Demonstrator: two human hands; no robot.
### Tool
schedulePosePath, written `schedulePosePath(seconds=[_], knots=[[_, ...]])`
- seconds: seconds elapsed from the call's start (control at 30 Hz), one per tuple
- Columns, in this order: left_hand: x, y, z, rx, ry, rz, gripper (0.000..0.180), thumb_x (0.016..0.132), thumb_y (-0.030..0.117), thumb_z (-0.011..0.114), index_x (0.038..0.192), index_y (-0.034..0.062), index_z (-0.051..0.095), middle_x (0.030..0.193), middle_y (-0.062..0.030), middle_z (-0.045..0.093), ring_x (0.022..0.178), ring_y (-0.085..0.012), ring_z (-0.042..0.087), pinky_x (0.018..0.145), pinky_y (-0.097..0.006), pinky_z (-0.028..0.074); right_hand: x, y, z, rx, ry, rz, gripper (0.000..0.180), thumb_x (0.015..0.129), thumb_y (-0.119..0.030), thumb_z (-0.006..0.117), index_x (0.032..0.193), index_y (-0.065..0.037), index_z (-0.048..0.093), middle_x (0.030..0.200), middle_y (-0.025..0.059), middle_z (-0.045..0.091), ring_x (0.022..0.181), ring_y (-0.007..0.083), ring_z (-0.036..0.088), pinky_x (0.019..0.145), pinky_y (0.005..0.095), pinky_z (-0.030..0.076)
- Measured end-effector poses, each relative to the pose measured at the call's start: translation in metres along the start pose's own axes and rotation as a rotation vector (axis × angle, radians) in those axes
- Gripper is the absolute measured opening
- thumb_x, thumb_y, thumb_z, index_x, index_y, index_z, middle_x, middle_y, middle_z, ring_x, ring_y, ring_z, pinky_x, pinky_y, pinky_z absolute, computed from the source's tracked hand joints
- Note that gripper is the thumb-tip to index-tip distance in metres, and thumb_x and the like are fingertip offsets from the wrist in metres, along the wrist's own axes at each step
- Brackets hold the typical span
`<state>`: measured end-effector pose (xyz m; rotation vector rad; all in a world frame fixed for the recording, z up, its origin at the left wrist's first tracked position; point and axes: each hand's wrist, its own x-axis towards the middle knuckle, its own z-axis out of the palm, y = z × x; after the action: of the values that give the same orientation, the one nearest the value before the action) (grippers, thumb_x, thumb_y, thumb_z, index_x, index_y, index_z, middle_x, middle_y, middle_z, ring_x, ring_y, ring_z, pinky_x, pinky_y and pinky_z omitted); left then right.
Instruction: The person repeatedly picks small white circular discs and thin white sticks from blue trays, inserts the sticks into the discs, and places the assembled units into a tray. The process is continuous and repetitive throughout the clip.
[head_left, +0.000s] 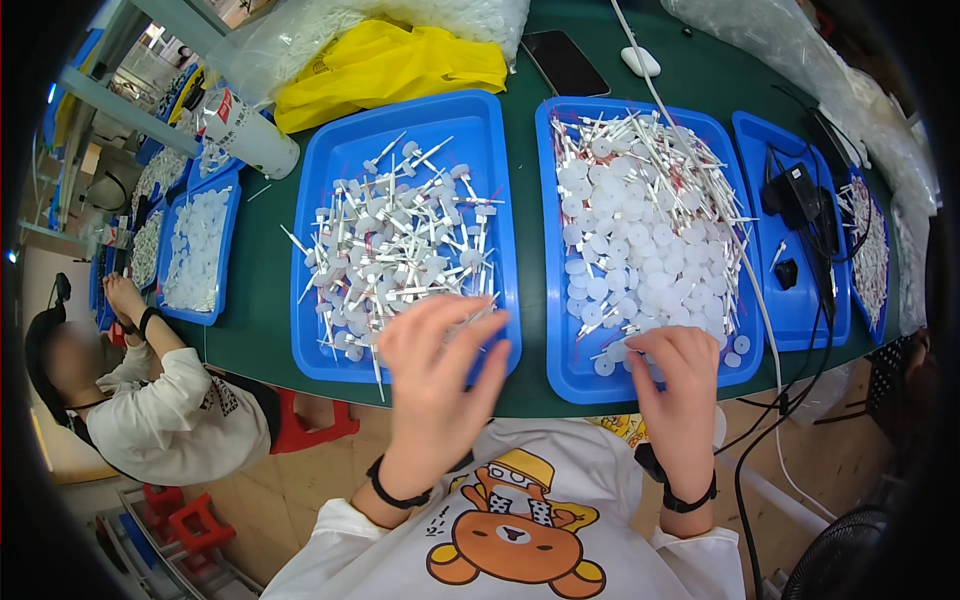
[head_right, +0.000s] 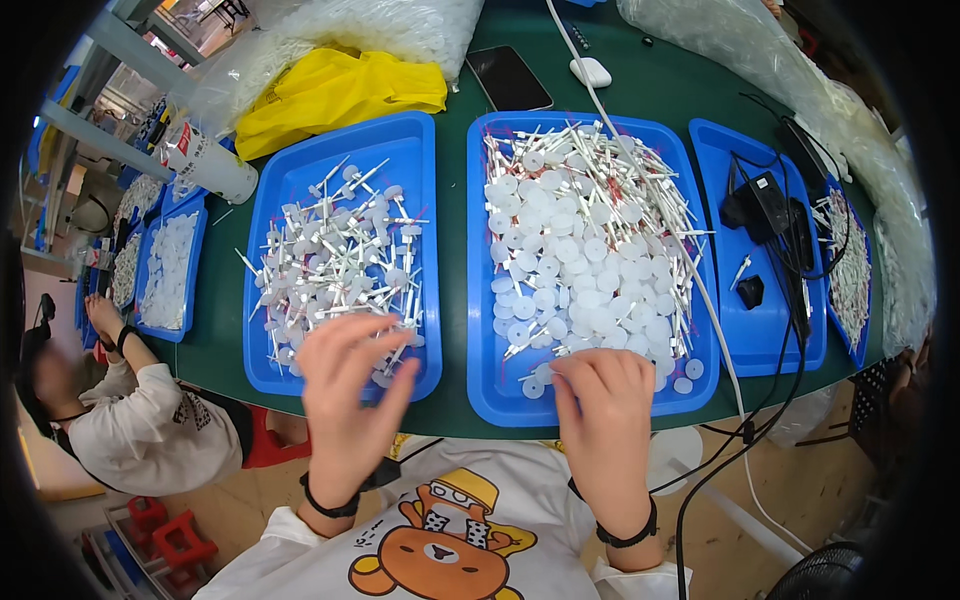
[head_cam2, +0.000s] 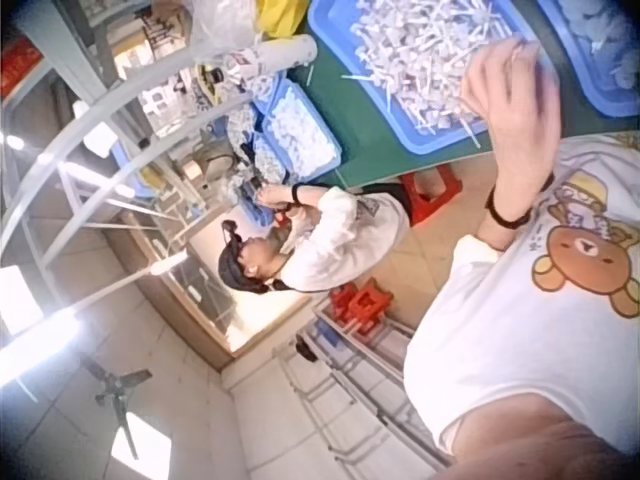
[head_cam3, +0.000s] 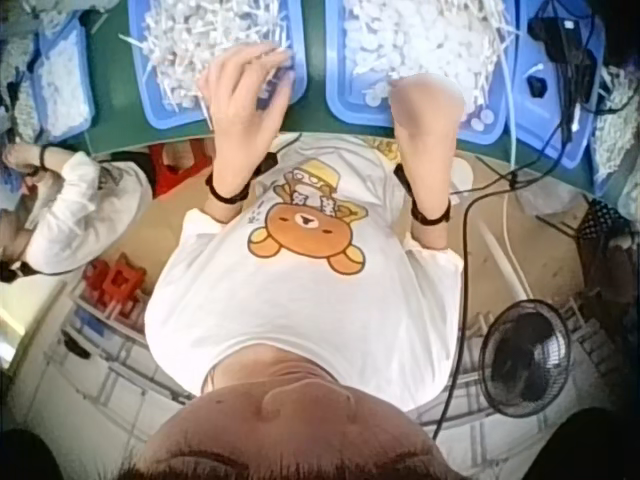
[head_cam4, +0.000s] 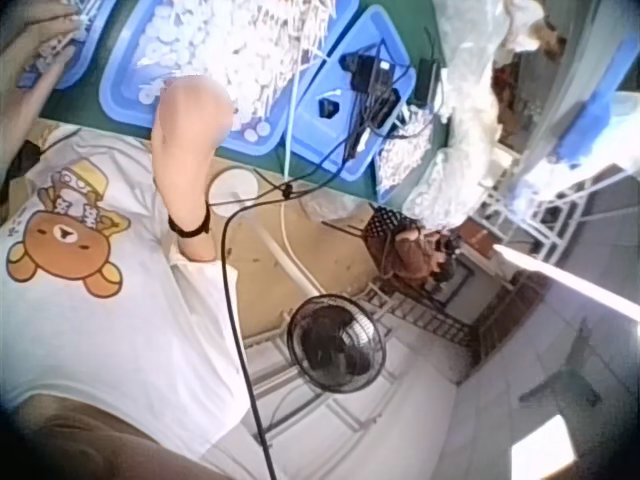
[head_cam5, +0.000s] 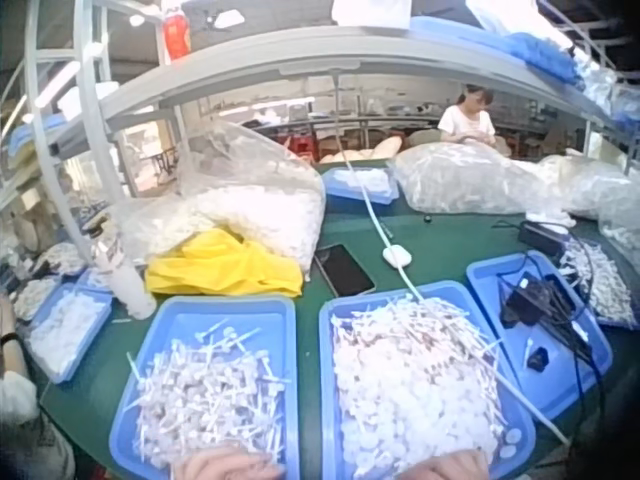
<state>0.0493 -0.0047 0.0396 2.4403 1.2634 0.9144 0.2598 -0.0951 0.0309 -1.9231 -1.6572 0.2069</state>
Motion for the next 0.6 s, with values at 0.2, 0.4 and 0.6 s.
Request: schedulePosePath(seconds=[0.2,0.4,0.6], knots=[[0.008,0.019,0.056,-0.127,-0.233,0.169,0.036,0.078,0.001,0.070,0.113,0.0069,0.065,0.111,-0.0031,0.063,0.103,-0.0240,0.055,0.088,-0.039,0.039,0.004,-0.002,0.004,-0.124,-0.137,-0.007,0.027,0.072,0.004,0.069,0.099,-0.003,0.068,0.095,0.0095,0.050,0.092,0.0280,0.049,0.081,0.0382,0.037],[0.016,0.026,0.067,-0.038,-0.269,0.192,0.037,0.077,0.001,0.070,0.113,0.0062,0.064,0.109,-0.0029,0.062,0.100,-0.0227,0.054,0.088,-0.039,0.037,0.004,-0.003,0.002,-0.134,-0.140,0.007,0.028,0.074,0.004,0.068,0.101,-0.003,0.067,0.098,0.0104,0.050,0.093,0.0291,0.047,0.081,0.0389,0.037],[0.015,0.023,0.070,-0.087,-0.262,0.154,0.031,0.075,0.002,0.073,0.103,0.0093,0.064,0.099,-0.0026,0.060,0.097,-0.0228,0.054,0.088,-0.039,0.036,0.007,-0.005,0.002,-0.088,-0.122,-0.003,0.028,0.074,0.004,0.069,0.102,-0.002,0.066,0.097,0.0099,0.051,0.094,0.0284,0.048,0.081,0.0396,0.037]])
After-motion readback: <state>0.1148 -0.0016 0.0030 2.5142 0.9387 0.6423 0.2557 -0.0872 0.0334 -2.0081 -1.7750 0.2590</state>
